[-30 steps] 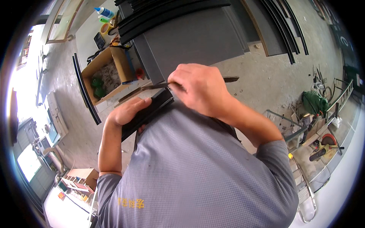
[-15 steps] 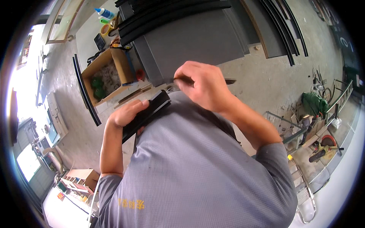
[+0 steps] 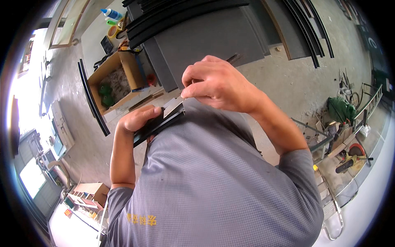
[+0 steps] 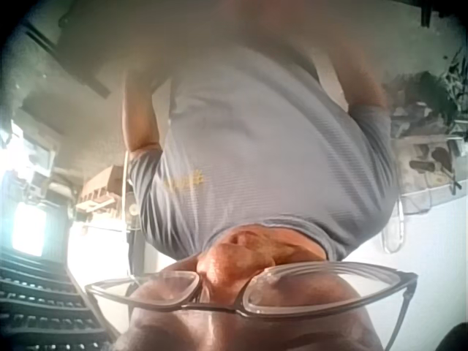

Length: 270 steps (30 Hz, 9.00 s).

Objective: The person uses a handheld blade to scrape and deburr the edges of black metal profile segments, handling them individually from a stack.

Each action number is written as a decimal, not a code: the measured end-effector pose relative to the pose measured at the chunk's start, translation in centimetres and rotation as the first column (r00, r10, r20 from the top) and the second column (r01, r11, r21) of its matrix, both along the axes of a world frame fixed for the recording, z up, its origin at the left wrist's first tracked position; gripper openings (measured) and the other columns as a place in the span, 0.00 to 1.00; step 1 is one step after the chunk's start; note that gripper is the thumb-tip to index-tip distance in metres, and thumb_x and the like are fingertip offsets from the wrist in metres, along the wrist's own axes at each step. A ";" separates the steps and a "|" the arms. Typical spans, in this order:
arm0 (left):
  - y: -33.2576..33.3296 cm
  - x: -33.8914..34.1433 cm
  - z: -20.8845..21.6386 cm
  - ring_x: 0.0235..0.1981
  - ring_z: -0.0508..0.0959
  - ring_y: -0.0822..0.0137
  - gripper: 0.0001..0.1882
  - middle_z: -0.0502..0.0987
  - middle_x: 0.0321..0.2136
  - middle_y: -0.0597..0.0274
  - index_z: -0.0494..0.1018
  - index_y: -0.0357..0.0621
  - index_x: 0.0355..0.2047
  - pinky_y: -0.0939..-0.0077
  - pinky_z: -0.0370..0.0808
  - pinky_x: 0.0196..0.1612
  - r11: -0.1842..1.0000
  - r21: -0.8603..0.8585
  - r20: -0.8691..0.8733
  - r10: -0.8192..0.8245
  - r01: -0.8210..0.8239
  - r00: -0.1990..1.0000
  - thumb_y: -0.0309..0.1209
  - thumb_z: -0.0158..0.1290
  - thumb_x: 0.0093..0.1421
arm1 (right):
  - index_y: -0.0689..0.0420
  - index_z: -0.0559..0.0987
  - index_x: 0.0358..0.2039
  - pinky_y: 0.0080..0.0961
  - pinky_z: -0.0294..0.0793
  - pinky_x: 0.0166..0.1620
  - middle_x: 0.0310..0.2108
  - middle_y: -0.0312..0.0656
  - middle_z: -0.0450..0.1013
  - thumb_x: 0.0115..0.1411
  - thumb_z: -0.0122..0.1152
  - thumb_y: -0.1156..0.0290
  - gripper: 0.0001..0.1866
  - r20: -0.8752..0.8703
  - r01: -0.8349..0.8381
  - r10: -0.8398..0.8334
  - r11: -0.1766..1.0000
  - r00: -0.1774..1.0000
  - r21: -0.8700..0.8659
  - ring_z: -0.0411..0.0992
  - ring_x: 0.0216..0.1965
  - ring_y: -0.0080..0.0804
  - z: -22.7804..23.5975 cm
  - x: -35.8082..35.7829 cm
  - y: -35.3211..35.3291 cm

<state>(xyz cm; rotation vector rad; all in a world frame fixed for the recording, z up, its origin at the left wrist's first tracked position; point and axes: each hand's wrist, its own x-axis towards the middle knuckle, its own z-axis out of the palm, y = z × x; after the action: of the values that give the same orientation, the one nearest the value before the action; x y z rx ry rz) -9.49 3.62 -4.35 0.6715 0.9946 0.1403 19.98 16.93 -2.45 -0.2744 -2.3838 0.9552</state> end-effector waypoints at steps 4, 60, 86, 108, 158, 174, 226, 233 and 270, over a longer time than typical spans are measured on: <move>-0.5 0.0 -0.9 0.17 0.81 0.68 0.37 0.78 0.18 0.58 0.79 0.33 0.33 0.75 0.79 0.21 0.998 0.052 -0.002 0.029 -0.029 1.000 0.59 0.41 0.76 | 0.46 0.86 0.37 0.32 0.71 0.47 0.36 0.29 0.76 0.49 0.73 0.82 0.17 -0.031 -0.038 0.038 0.999 0.999 0.013 0.74 0.35 0.29 0.1 -0.1 0.9; -1.5 3.7 5.7 0.28 0.80 0.50 0.36 0.80 0.25 0.46 0.82 0.32 0.39 0.59 0.76 0.38 0.941 0.240 -0.579 -0.060 0.240 0.813 0.59 0.46 0.73 | 0.62 0.86 0.37 0.29 0.79 0.43 0.36 0.41 0.80 0.53 0.70 0.86 0.11 0.201 0.024 0.091 0.862 0.975 -0.507 0.80 0.39 0.37 0.4 2.0 -1.0; -2.3 5.2 7.1 0.33 0.79 0.34 0.34 0.78 0.26 0.36 0.76 0.33 0.31 0.47 0.74 0.39 0.877 0.416 -0.777 0.205 0.241 0.595 0.57 0.47 0.73 | 0.52 0.84 0.33 0.26 0.80 0.39 0.38 0.31 0.80 0.53 0.70 0.71 0.07 0.007 0.087 -0.096 0.929 0.995 0.361 0.80 0.37 0.27 0.5 0.6 -1.3; -2.6 5.5 6.9 0.31 0.79 0.35 0.34 0.78 0.25 0.37 0.77 0.33 0.31 0.49 0.75 0.38 0.884 0.410 -0.775 0.209 0.223 0.596 0.57 0.49 0.72 | 0.55 0.85 0.35 0.28 0.80 0.38 0.39 0.32 0.83 0.54 0.70 0.73 0.07 0.007 0.057 -0.060 0.971 0.998 0.232 0.80 0.37 0.30 0.1 1.5 -1.1; -2.6 5.7 6.5 0.25 0.80 0.44 0.33 0.78 0.18 0.52 0.76 0.34 0.29 0.58 0.76 0.34 0.804 0.594 -0.610 0.424 0.032 0.670 0.57 0.48 0.73 | 0.59 0.79 0.34 0.14 0.67 0.28 0.25 0.30 0.74 0.71 0.67 0.64 0.13 0.159 0.217 -0.249 0.226 0.955 -0.950 0.68 0.24 0.13 -1.2 -1.9 -3.5; -3.2 5.7 6.1 0.24 0.82 0.45 0.33 0.80 0.19 0.50 0.77 0.31 0.33 0.60 0.77 0.34 0.774 0.633 -0.564 0.473 -0.013 0.676 0.55 0.48 0.73 | 0.59 0.80 0.33 0.15 0.67 0.27 0.25 0.30 0.74 0.69 0.70 0.63 0.13 0.209 0.262 -0.216 0.256 0.954 -0.931 0.68 0.25 0.13 -0.8 -1.6 -3.4; -4.1 2.6 2.3 0.26 0.74 0.72 0.43 0.78 0.22 0.62 0.76 0.32 0.29 0.72 0.71 0.32 0.838 0.465 -0.178 0.404 -0.285 0.897 0.68 0.41 0.72 | 0.61 0.79 0.32 0.16 0.69 0.31 0.26 0.31 0.76 0.67 0.72 0.69 0.11 0.100 0.192 -0.198 0.524 0.975 -0.830 0.68 0.28 0.13 -1.5 -1.5 -2.3; -3.9 1.7 1.4 0.24 0.77 0.70 0.43 0.78 0.23 0.59 0.79 0.31 0.32 0.75 0.73 0.29 0.869 0.369 -0.002 0.356 -0.330 0.934 0.68 0.45 0.70 | 0.59 0.77 0.30 0.17 0.64 0.31 0.29 0.32 0.73 0.65 0.72 0.76 0.10 0.141 0.215 -0.190 0.461 0.972 -0.861 0.66 0.29 0.15 -3.1 -2.0 -1.4; -3.2 1.0 -0.8 0.26 0.72 0.70 0.40 0.72 0.20 0.60 0.72 0.28 0.26 0.70 0.69 0.29 0.818 0.483 0.103 0.301 -0.312 0.948 0.62 0.50 0.69 | 0.60 0.79 0.30 0.22 0.71 0.32 0.25 0.37 0.75 0.56 0.77 0.80 0.11 -0.291 -0.158 -0.046 0.753 0.956 -0.639 0.74 0.28 0.25 -1.3 -2.3 -1.1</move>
<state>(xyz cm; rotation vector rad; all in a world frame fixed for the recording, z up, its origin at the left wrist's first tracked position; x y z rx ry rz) -8.48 0.45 -5.12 0.9701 1.0486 0.7089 17.68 15.79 -3.78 -0.2925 -1.7167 1.7270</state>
